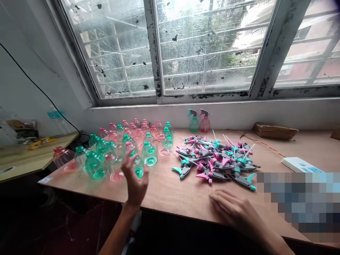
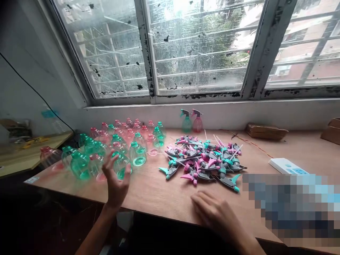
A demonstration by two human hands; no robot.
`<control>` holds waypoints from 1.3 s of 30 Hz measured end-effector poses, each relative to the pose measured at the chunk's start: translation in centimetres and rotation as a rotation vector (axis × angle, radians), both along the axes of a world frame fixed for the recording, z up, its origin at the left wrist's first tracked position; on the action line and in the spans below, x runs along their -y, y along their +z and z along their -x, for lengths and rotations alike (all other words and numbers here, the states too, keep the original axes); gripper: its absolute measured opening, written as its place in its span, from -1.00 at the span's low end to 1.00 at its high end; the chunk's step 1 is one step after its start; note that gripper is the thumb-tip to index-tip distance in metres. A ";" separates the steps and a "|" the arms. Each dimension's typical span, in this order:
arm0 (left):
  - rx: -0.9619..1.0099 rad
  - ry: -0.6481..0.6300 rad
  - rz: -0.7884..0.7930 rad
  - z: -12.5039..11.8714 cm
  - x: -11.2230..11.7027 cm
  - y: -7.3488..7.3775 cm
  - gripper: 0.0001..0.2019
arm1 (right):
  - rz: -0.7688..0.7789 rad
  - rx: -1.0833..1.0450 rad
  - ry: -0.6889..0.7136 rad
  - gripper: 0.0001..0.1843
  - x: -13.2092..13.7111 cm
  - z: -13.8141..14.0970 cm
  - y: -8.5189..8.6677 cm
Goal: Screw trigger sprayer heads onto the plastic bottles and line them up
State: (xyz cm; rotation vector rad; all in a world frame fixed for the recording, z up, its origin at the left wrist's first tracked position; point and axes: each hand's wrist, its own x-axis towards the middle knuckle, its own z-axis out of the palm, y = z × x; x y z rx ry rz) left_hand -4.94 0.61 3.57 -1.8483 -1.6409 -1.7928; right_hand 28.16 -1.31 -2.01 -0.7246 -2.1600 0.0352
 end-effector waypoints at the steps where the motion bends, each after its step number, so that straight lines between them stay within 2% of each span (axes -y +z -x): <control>1: -0.004 0.076 -0.018 0.9 -0.4 0.4 -0.45 | 0.003 -0.005 -0.008 -0.76 -0.4 -0.4 0.1; 3: -0.022 0.162 0.001 2.3 -1.2 0.8 -0.34 | 0.049 -0.137 -0.038 -0.79 -0.7 -1.0 0.2; 5: -0.030 0.194 0.055 3.0 -2.1 0.5 -0.24 | 0.085 -0.269 -0.093 -0.83 -0.6 -1.1 0.1; 9: -0.022 0.148 0.179 3.2 -2.6 -0.4 -0.16 | 0.205 -0.305 -0.289 -0.82 -1.0 -0.9 -0.3; 12: -0.017 0.022 0.288 2.7 -2.0 -0.4 -0.19 | 0.330 -0.298 -0.530 -0.72 -1.9 -1.4 -0.7; 15: -0.016 -0.168 0.389 1.1 -1.3 -0.7 -0.29 | 0.253 -0.166 -0.704 -0.64 -2.6 -2.4 -1.6; 19: 0.024 -0.470 0.526 -3.2 -0.7 -2.3 -0.29 | 0.168 0.079 -0.878 -0.55 -3.0 -3.3 -3.2; 21: 0.021 -0.652 0.604 -5.5 -0.3 -3.0 -0.26 | 0.177 0.122 -0.900 -0.53 -3.2 -3.4 -3.6; 22: 0.019 -0.716 0.626 -6.4 0.0 -3.3 -0.18 | 0.182 0.133 -0.900 -0.52 -3.3 -3.5 -3.7; 26: 0.017 -0.814 0.667 -8.2 0.7 -3.2 0.05 | 0.167 0.167 -0.910 -0.56 -3.5 -3.5 -3.6; 30: -0.020 -0.833 0.694 -8.2 1.1 -2.9 0.15 | 0.079 0.180 -0.927 -0.53 -3.6 -3.5 -3.7; 33: -0.063 -0.773 0.689 -8.2 1.2 -3.5 0.15 | 0.088 0.183 -0.885 -0.54 -3.2 -3.6 -3.5; 36: -0.025 -0.701 0.649 -8.1 1.4 -4.3 0.08 | 0.081 0.133 -0.823 -0.54 -2.2 -3.9 -2.2; 39: 0.034 -0.666 0.582 -8.0 1.4 -4.6 -0.02 | 0.050 -0.114 -0.809 -0.53 -0.3 -4.2 -0.2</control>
